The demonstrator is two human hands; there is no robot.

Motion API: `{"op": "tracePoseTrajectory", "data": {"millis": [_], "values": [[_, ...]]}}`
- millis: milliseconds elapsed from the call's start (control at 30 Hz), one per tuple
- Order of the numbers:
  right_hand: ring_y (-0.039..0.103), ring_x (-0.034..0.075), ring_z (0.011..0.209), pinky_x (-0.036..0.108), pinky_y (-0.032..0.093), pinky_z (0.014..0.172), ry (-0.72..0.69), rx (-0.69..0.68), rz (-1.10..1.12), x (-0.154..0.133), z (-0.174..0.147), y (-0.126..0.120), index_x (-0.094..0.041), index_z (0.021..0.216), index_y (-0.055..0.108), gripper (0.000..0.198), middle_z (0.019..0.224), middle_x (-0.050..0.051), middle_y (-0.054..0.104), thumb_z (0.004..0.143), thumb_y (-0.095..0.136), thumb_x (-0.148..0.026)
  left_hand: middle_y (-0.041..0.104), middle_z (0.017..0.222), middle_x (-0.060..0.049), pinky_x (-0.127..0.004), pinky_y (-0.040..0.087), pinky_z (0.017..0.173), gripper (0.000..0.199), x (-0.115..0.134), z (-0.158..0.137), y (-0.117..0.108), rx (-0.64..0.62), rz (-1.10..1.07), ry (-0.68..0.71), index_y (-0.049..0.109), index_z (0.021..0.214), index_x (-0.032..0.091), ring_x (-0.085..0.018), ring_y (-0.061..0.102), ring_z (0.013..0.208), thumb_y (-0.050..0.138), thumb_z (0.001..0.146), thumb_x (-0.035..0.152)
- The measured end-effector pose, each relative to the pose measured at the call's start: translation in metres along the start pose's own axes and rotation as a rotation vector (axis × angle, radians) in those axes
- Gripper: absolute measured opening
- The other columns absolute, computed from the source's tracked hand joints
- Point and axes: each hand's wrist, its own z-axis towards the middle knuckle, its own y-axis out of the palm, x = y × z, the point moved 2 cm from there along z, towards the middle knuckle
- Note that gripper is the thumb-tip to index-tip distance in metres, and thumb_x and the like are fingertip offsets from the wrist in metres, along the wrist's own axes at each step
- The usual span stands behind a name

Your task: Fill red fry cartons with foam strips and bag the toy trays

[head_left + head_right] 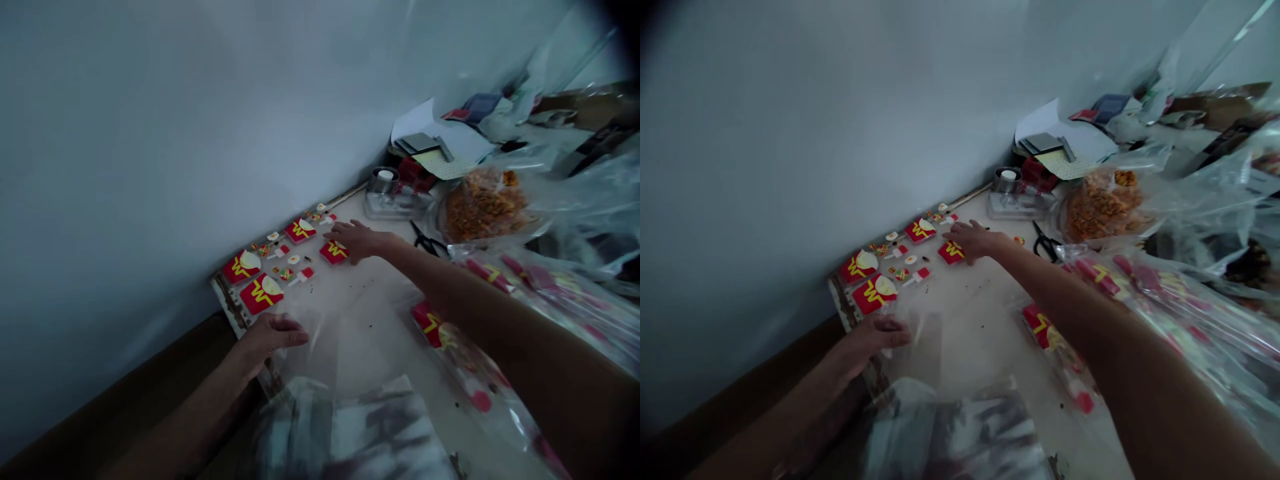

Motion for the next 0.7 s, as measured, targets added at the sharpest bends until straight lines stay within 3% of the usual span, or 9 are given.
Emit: {"op": "tracePoseTrajectory", "data": {"millis": [167, 267, 367, 533, 700], "values": [[0.049, 0.034, 0.122, 0.044, 0.034, 0.1, -0.006, -0.056, -0.033, 0.011, -0.012, 0.001, -0.024, 0.147, 0.049, 0.102, 0.14, 0.012, 0.053, 0.054, 0.088, -0.021, 0.061, 0.059, 0.003, -0.024, 0.037, 0.06, 0.045, 0.001, 0.004, 0.005, 0.14, 0.046, -0.013, 0.063, 0.06, 0.016, -0.01, 0.049, 0.057, 0.094, 0.038, 0.041], [0.049, 0.036, 0.121, 0.044, 0.033, 0.098, 0.005, 0.024, -0.023, 0.002, -0.025, -0.011, -0.024, 0.147, 0.049, 0.099, 0.137, 0.013, 0.055, 0.058, 0.089, -0.038, 0.057, 0.057, 0.005, -0.024, 0.033, 0.056, 0.047, 0.002, 0.003, 0.009, 0.181, 0.151, 0.018, 0.061, 0.059, 0.016, -0.009, 0.044, 0.055, 0.093, 0.041, 0.046], [0.048, 0.037, 0.121, 0.044, 0.034, 0.097, -0.053, 0.171, -0.008, -0.026, -0.054, -0.031, -0.024, 0.15, 0.044, 0.106, 0.139, 0.014, 0.053, 0.057, 0.089, -0.05, 0.055, 0.056, 0.005, -0.024, 0.031, 0.054, 0.048, 0.005, 0.003, 0.013, 0.206, 0.208, 0.043, 0.06, 0.06, 0.016, -0.009, 0.043, 0.054, 0.092, 0.043, 0.048], [0.047, 0.035, 0.118, 0.046, 0.031, 0.101, -0.028, 0.331, -0.116, -0.079, -0.118, -0.052, -0.023, 0.149, 0.042, 0.099, 0.134, 0.013, 0.055, 0.062, 0.087, -0.041, 0.058, 0.058, 0.004, -0.024, 0.033, 0.055, 0.048, 0.01, 0.004, 0.018, 0.182, 0.261, 0.059, 0.062, 0.063, 0.016, -0.01, 0.045, 0.055, 0.092, 0.043, 0.048], [0.045, 0.035, 0.118, 0.049, 0.029, 0.102, 0.075, 0.327, -0.187, -0.094, -0.159, -0.044, -0.022, 0.148, 0.043, 0.096, 0.133, 0.013, 0.055, 0.063, 0.085, -0.037, 0.06, 0.058, 0.004, -0.024, 0.032, 0.052, 0.044, 0.021, -0.01, 0.028, 0.097, 0.36, 0.074, 0.067, 0.065, 0.015, -0.009, 0.044, 0.054, 0.091, 0.047, 0.046]]}}
